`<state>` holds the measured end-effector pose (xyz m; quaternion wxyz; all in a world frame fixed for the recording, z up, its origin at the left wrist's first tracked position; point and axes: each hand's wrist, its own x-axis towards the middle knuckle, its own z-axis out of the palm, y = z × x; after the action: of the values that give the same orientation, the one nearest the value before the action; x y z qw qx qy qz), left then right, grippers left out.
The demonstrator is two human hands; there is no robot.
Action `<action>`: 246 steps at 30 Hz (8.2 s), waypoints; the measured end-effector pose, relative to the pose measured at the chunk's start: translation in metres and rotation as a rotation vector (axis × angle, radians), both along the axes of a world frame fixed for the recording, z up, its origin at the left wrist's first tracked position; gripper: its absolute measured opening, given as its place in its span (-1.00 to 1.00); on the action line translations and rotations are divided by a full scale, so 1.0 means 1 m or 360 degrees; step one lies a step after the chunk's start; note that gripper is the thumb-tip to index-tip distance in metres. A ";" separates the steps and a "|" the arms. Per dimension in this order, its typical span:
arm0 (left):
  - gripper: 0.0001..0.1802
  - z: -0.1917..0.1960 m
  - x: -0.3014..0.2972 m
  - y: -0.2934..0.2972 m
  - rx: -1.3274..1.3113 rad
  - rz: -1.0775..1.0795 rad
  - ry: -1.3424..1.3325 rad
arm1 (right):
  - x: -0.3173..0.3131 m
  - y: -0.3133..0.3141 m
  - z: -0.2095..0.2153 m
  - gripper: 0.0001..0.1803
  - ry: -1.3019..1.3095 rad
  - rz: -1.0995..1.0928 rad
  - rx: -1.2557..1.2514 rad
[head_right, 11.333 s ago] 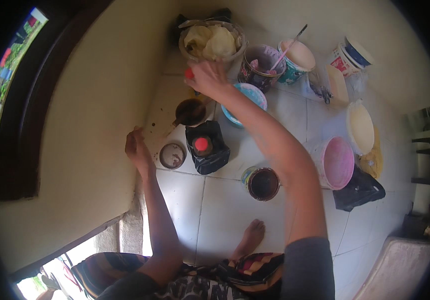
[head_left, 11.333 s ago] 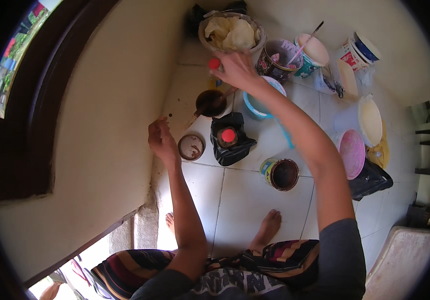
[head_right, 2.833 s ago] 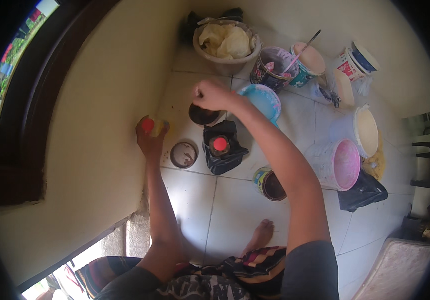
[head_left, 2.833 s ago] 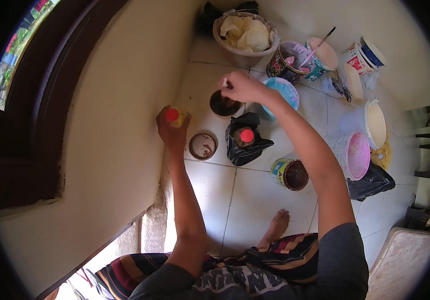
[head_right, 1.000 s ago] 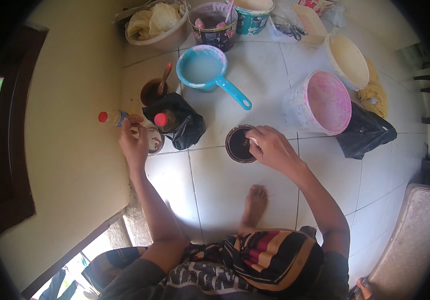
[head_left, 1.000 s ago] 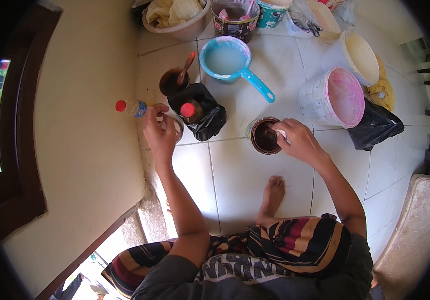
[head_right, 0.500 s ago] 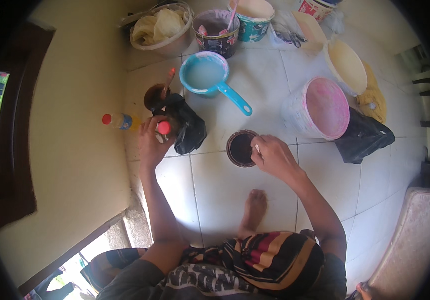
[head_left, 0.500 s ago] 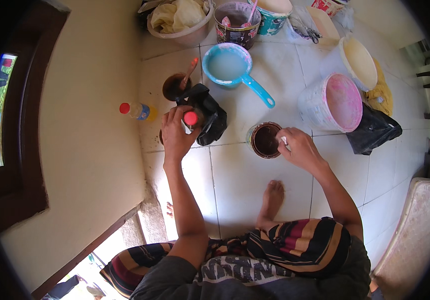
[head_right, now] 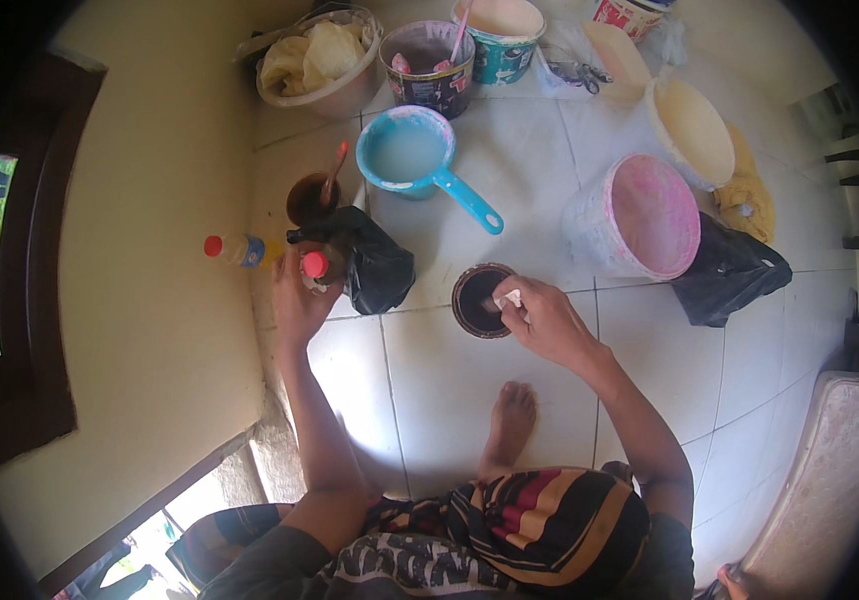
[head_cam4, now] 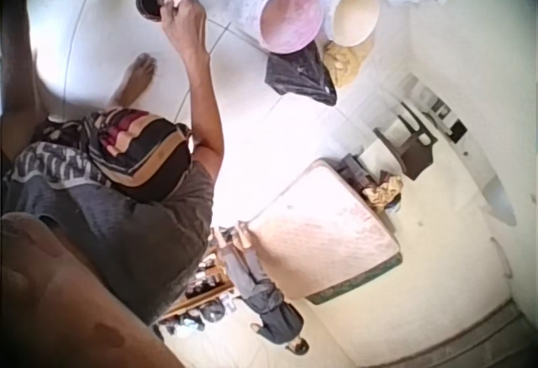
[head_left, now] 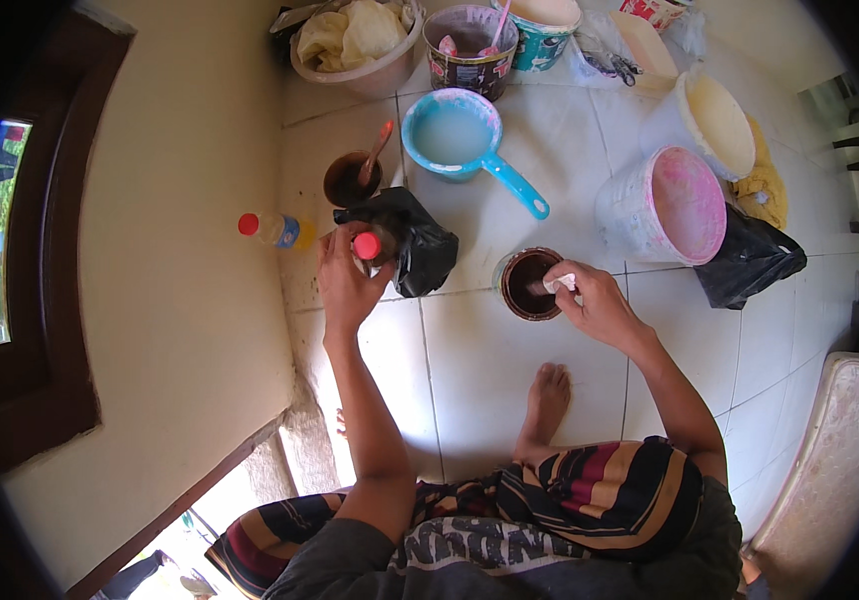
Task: The person pours yellow paint into a small container of brown paint, stirs the mixture with a wooden stick, and then uses a brush to apply the paint to a piece of paper.
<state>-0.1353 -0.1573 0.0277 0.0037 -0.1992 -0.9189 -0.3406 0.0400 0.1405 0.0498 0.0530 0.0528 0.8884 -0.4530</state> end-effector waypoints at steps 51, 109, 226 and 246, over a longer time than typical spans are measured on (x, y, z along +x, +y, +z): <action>-0.28 -0.049 0.053 0.018 -0.0478 0.0582 -0.0132 | -0.002 -0.004 -0.002 -0.85 0.0287 0.0141 0.0124; -0.29 -0.067 0.051 -0.009 0.0088 0.0194 -0.0341 | 0.001 0.005 -0.008 -0.82 0.0272 0.0018 0.0230; -0.25 -0.078 0.063 -0.023 0.0859 -0.0505 -0.1641 | -0.017 0.122 0.080 -0.55 0.0019 -0.0454 -0.1622; -0.20 -0.077 0.073 -0.018 0.0133 -0.0716 -0.1498 | 0.084 -0.085 -0.034 -0.50 -0.0345 0.0046 -0.0168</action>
<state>-0.0621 -0.1757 -0.0497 -0.4750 -0.2168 -0.7411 -0.4220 0.1244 0.0551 0.0158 0.1580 0.0857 0.8531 -0.4898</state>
